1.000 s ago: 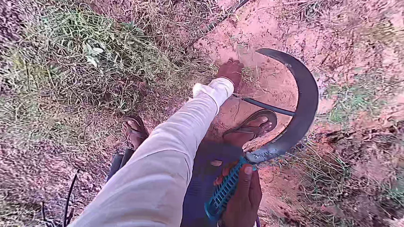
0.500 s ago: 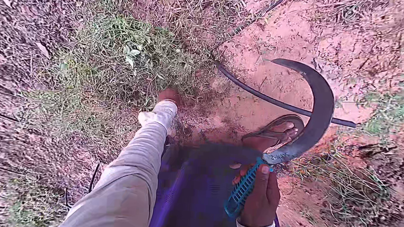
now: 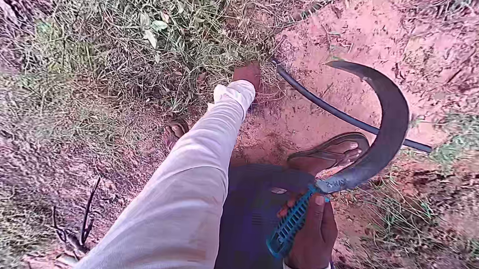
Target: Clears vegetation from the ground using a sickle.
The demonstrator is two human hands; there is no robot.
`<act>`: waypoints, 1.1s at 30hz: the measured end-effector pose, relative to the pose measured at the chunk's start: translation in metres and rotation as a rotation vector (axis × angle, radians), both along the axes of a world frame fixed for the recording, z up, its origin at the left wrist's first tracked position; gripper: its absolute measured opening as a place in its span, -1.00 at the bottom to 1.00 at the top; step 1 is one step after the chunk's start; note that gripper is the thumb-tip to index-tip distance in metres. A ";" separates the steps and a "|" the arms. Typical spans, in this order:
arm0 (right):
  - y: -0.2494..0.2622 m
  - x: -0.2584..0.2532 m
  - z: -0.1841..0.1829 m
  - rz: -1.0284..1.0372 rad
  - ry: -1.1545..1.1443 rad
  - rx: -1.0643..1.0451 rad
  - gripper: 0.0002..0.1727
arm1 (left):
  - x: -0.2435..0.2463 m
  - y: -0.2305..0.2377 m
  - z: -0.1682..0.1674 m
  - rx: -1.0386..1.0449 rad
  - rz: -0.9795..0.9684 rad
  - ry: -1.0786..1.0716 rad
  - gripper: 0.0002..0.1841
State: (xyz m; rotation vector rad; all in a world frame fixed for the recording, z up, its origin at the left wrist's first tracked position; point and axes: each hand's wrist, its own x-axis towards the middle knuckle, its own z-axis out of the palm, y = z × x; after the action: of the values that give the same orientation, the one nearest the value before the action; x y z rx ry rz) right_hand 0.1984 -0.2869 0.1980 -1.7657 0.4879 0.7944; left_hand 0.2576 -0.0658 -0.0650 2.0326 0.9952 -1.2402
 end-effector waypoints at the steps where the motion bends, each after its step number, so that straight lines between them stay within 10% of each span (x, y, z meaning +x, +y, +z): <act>1: 0.000 -0.001 0.000 0.003 -0.001 -0.011 -0.68 | 0.003 0.006 0.005 -0.026 -0.001 0.024 -0.49; 13: 0.001 -0.009 -0.005 0.091 0.006 -0.085 -0.70 | -0.004 0.016 0.027 -0.152 -0.004 -0.015 -0.51; 19: 0.008 -0.016 -0.004 0.117 -0.024 -0.123 -0.73 | -0.148 0.010 0.070 -0.306 -0.289 0.184 -0.55; 28: 0.021 -0.022 -0.010 0.165 0.019 -0.160 -0.73 | -0.328 0.212 0.183 0.360 0.009 0.369 -0.49; 33: 0.037 -0.020 -0.008 0.170 -0.009 -0.164 -0.74 | -0.335 0.250 0.150 0.601 0.270 0.360 -0.41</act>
State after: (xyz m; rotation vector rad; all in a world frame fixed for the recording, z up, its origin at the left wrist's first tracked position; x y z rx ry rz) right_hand 0.1784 -0.2503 0.1902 -1.9816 0.4098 0.8848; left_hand -0.0775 0.1846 0.0849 2.0186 1.9376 -1.2861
